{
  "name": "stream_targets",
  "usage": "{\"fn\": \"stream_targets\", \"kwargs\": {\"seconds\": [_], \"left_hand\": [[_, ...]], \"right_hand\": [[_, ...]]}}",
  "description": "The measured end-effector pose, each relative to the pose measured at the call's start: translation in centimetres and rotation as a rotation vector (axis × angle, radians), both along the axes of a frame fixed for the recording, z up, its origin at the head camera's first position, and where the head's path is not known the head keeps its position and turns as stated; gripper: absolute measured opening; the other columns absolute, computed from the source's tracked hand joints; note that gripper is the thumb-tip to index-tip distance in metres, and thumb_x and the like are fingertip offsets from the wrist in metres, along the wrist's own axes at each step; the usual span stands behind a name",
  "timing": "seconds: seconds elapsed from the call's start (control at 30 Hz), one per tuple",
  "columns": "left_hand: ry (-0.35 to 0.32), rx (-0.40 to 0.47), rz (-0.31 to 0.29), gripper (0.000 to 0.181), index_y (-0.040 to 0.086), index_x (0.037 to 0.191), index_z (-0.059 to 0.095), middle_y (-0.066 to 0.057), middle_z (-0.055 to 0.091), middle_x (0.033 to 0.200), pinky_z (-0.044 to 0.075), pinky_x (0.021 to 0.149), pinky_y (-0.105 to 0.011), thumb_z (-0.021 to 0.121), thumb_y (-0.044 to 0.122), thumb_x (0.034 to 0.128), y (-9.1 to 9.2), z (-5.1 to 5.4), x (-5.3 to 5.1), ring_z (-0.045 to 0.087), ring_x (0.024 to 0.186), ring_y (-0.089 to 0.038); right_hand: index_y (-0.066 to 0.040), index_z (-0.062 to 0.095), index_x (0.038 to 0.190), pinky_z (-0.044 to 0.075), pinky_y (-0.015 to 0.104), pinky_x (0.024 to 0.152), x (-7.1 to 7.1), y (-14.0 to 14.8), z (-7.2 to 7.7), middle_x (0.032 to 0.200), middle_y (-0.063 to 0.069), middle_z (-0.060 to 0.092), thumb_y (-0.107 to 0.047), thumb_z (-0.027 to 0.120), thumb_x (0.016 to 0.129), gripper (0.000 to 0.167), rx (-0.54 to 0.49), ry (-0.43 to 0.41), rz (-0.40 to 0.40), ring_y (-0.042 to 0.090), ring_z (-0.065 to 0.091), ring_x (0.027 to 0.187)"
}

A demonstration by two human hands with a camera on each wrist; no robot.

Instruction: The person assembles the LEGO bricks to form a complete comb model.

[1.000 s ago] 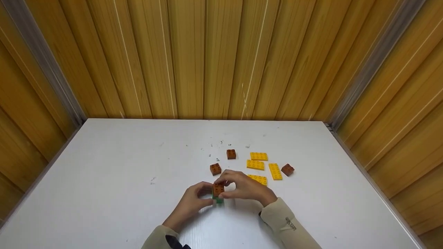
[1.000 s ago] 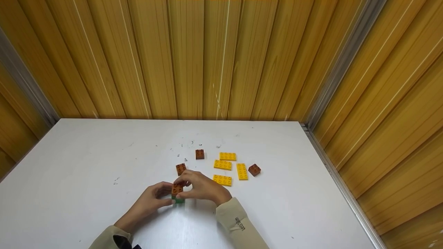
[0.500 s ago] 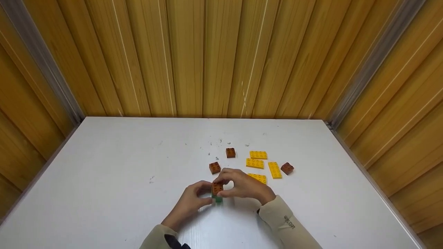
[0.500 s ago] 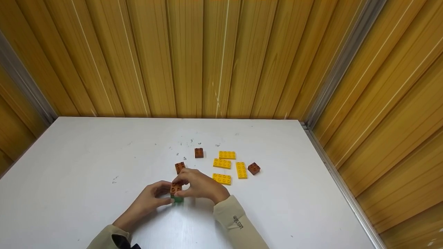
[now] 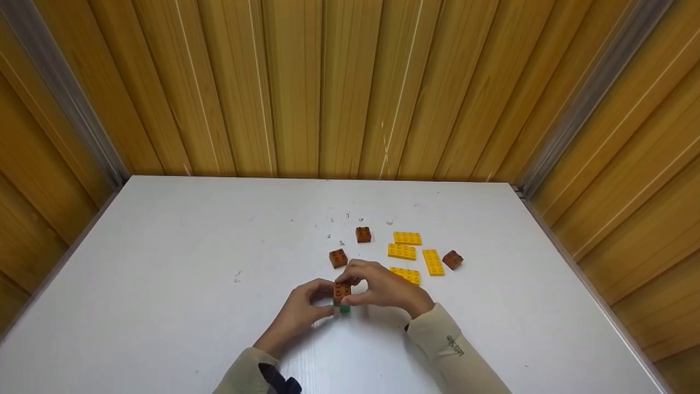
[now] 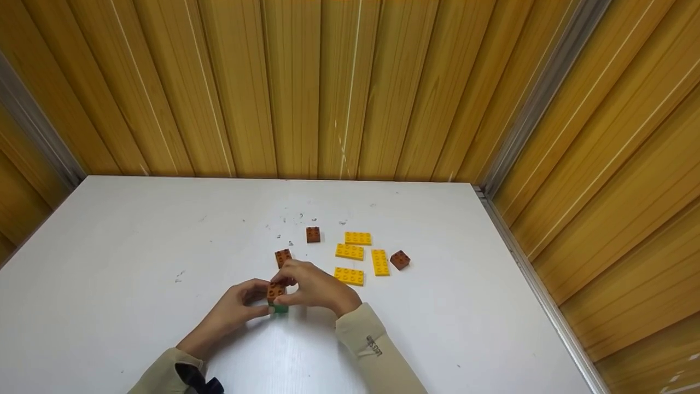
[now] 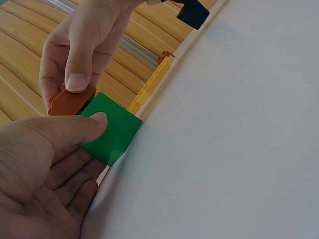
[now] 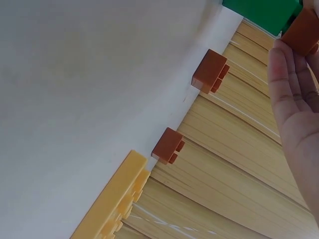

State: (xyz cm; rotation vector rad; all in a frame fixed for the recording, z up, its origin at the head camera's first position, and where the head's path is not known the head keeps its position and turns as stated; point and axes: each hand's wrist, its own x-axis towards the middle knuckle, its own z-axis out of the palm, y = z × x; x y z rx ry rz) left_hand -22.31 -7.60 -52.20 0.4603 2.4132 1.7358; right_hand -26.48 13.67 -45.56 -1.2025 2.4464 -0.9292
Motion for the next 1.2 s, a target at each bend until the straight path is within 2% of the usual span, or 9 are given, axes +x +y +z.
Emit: {"fn": "stream_targets", "kwargs": {"seconds": [0.4, 0.7, 0.93, 1.2], "left_hand": [[0.021, 0.002, 0.006, 0.039, 0.012, 0.118, 0.063, -0.003, 0.068, 0.114, 0.043, 0.105, -0.045, 0.074, 0.008, 0.0803, 0.05, 0.13, -0.06, 0.06, 0.114, -0.024], [0.011, 0.034, -0.01, 0.04, 0.01, 0.119, 0.062, -0.006, 0.067, 0.117, 0.047, 0.101, -0.043, 0.075, 0.012, 0.0818, 0.04, 0.27, 0.18, 0.061, 0.113, -0.024], [0.034, 0.001, 0.005, 0.039, 0.01, 0.118, 0.063, -0.005, 0.068, 0.115, 0.047, 0.101, -0.044, 0.076, 0.012, 0.0812, 0.09, 0.26, 0.15, 0.062, 0.111, -0.024], [0.024, -0.033, 0.013, 0.039, 0.011, 0.118, 0.063, -0.006, 0.068, 0.116, 0.045, 0.102, -0.046, 0.076, 0.013, 0.0806, 0.15, 0.2, 0.11, 0.061, 0.113, -0.025]], "right_hand": [[-0.012, 0.065, 0.116, 0.051, 0.025, 0.093, -0.29, 0.12, -0.24, 0.107, -0.001, 0.06, -0.026, 0.072, 0.087, 0.034, -0.023, 0.015, 0.013, 0.011, 0.059, 0.1], [-0.012, 0.065, 0.115, 0.051, 0.028, 0.093, -0.19, 0.08, -0.38, 0.106, -0.001, 0.06, -0.025, 0.072, 0.086, 0.032, -0.045, -0.023, -0.003, 0.01, 0.059, 0.099], [-0.013, 0.065, 0.115, 0.051, 0.025, 0.093, -0.32, 0.12, -0.56, 0.106, 0.0, 0.06, -0.023, 0.072, 0.087, 0.031, -0.065, -0.028, 0.013, 0.01, 0.059, 0.099], [-0.014, 0.064, 0.116, 0.05, 0.025, 0.095, -0.25, 0.1, -0.49, 0.107, -0.002, 0.059, -0.026, 0.072, 0.086, 0.033, -0.027, -0.044, -0.001, 0.01, 0.059, 0.101]]}}
